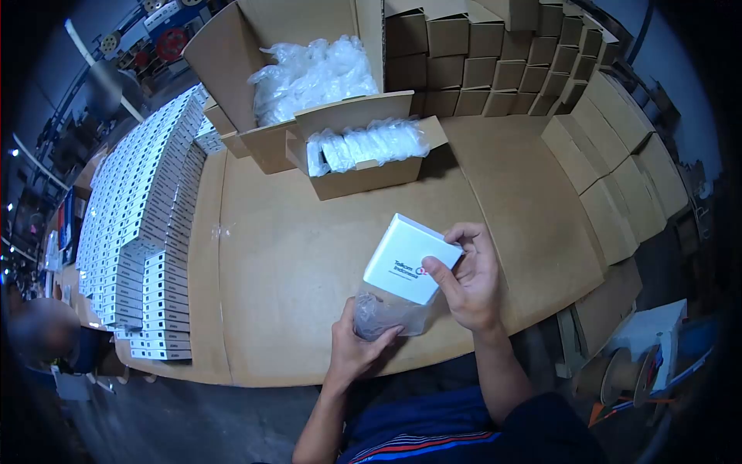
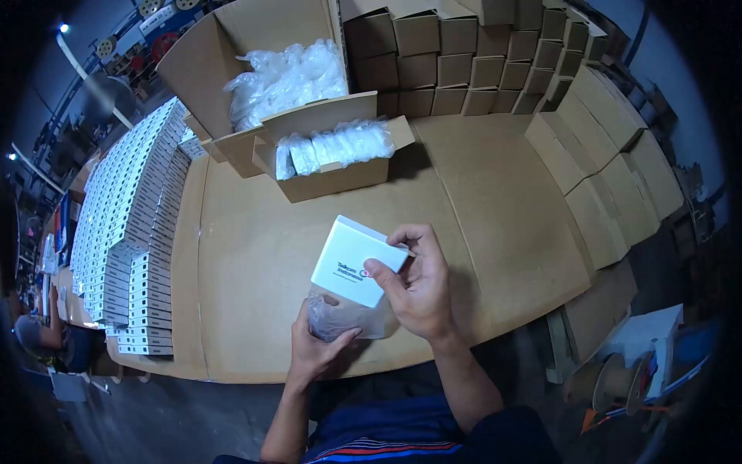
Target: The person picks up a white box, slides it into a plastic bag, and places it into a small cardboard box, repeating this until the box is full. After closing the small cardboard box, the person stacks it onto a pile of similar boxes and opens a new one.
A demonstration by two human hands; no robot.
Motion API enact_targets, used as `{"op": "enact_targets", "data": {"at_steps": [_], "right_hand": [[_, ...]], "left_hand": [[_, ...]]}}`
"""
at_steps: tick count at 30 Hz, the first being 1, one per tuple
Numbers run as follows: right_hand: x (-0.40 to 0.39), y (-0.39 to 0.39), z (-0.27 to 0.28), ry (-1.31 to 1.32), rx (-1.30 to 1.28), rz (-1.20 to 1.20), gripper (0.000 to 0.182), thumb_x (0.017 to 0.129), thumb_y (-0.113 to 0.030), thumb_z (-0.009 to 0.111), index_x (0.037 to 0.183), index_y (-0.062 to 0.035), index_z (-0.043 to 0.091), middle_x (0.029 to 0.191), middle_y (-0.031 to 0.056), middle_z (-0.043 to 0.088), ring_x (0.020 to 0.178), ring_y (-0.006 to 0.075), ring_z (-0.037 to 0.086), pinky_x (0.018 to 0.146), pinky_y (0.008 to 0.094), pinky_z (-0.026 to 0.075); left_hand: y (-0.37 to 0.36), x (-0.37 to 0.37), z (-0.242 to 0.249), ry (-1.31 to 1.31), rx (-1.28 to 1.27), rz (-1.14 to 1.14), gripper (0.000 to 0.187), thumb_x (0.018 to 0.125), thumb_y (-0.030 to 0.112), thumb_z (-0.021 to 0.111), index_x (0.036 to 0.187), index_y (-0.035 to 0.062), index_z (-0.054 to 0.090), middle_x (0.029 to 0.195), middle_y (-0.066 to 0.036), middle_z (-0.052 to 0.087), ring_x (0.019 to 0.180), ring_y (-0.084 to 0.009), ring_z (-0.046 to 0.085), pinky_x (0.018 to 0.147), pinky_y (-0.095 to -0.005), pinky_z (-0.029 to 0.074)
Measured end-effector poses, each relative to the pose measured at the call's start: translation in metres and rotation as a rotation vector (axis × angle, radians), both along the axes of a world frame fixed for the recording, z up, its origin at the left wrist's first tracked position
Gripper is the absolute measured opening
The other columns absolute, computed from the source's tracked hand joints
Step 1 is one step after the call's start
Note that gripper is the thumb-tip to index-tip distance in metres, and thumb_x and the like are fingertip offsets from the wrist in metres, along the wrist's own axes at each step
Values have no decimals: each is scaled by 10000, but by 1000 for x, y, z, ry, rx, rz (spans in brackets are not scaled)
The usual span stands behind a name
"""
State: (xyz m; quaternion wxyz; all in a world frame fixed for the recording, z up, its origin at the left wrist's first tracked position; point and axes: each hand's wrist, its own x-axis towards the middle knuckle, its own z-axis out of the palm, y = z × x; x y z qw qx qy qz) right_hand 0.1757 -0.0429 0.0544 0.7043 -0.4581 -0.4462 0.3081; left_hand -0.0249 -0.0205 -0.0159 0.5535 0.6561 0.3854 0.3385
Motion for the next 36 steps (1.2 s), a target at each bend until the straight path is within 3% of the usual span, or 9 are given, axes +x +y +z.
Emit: {"op": "enact_targets", "data": {"at_steps": [13,17,18,22,25,28,31,34,36], "right_hand": [[13,-1,6,-145,1,-110,221,997,-67,682,1144,-39,519,922,5,556,812,53,574,688,209,485],[21,4,4,-323,-62,46,208,966,-75,722,1108,-26,577,903,36,604,782,71,585,675,254,492],[19,3,7,-310,-135,84,208,952,-54,721,1120,-22,603,939,66,630,788,107,605,694,290,502],[9,18,9,-407,-6,134,201,935,36,655,1118,-46,663,980,103,642,838,181,638,750,317,518],[9,20,7,-438,-43,175,178,902,73,650,1030,-34,712,977,98,644,849,178,638,760,319,518],[7,22,7,-409,-78,190,170,912,57,618,1012,-13,736,971,101,657,876,185,646,797,315,524],[13,24,4,-410,-71,260,203,943,37,562,1041,-4,735,982,109,670,907,195,656,837,319,526],[14,24,-3,-368,-128,284,247,964,24,514,1072,-1,734,1003,117,682,929,204,663,867,325,524],[15,25,-5,-382,-192,270,271,981,4,492,1113,5,728,1045,126,698,966,210,674,899,328,525]], "left_hand": [[-1,5,-9,26,74,18,581,792,157,900,1233,-26,569,1042,-200,757,989,-258,757,849,-361,593],[0,4,-11,36,89,34,584,791,160,901,1236,-22,570,1030,-209,758,989,-276,759,836,-375,597],[0,4,-10,43,81,32,585,790,160,901,1237,-20,570,1031,-212,758,991,-280,759,837,-379,598],[-1,7,-6,53,62,38,583,788,157,899,1237,-15,570,1042,-226,755,1005,-297,758,846,-389,599],[-1,7,-4,61,-17,40,606,769,70,901,1245,-48,545,1108,-159,722,1026,-193,702,896,-346,580],[0,6,-3,71,-53,36,628,766,65,901,1269,-47,542,1127,-150,715,1044,-197,696,914,-345,573],[2,4,-11,-8,14,44,605,772,145,909,1236,-25,560,1054,-199,746,1005,-244,740,855,-371,589],[3,4,-11,-63,-44,22,618,751,114,921,1228,-31,556,1074,-162,725,997,-209,713,882,-346,571],[2,5,-5,-136,-21,12,533,847,166,858,1239,-35,557,1104,-148,710,1008,-206,700,890,-331,563]]}}
